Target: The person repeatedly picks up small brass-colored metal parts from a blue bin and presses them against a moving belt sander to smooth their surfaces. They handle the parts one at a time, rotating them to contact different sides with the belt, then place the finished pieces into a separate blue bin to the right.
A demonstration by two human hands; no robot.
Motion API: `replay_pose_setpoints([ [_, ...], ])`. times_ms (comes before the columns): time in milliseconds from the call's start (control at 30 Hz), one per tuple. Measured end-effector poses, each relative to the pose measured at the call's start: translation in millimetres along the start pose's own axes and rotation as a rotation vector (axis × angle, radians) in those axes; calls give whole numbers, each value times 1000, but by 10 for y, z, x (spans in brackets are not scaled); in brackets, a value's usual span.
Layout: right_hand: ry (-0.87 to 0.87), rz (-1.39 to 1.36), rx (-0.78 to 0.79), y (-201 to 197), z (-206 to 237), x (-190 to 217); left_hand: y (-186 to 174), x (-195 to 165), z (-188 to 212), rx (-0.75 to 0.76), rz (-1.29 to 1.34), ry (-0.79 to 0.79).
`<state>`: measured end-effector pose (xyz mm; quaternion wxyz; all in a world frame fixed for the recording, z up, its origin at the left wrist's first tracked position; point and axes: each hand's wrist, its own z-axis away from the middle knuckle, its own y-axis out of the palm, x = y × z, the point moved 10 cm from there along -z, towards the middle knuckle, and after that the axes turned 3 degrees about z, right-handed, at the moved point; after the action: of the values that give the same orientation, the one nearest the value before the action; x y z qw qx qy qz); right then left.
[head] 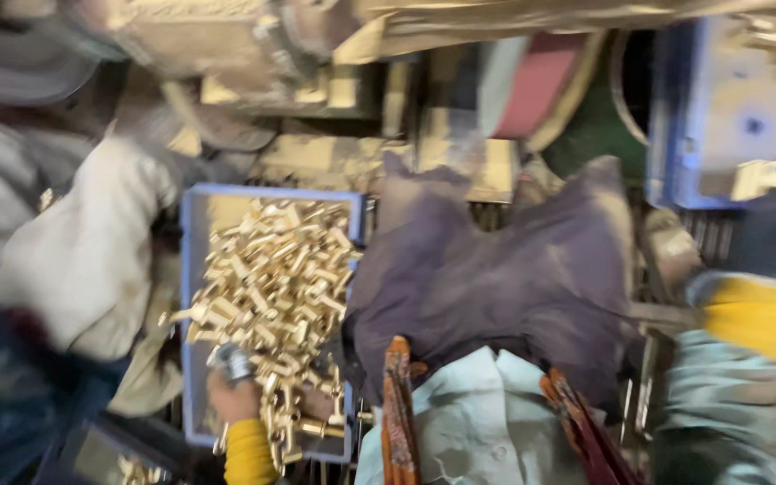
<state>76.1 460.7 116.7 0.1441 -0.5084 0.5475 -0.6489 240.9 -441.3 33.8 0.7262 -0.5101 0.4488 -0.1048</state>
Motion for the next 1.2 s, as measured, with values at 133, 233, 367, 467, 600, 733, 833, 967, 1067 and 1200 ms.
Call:
replay_pose_setpoints([
  [133,-13,-151,259,456,700,566,609,-894,-46,119,397,127],
  [233,-67,-244,565,837,1156,1241,1351,-1919,179,510,693,332],
  [367,-150,-914,694,920,1487,2059,2226,-3075,619,801,590,542],
  [467,-366,-754,791,1078,1572,2336,2584,-3846,1014,997,756,845],
  [600,-425,-512,752,1394,1406,2329,3084,-4276,1067,1058,736,819],
  [733,-505,-440,656,1643,1157,2429,3430,-4440,968,1054,699,773],
  [833,-382,-387,619,1802,995,2407,3534,-4509,848,1011,828,744],
  [967,-192,-620,787,1935,993,2449,3815,-4439,719,1012,791,572],
  [1067,-128,-701,861,1971,1003,2476,4072,-4326,706,1108,776,348],
  [1200,-85,-637,979,2155,982,2408,4237,-4285,678,1119,850,202],
])
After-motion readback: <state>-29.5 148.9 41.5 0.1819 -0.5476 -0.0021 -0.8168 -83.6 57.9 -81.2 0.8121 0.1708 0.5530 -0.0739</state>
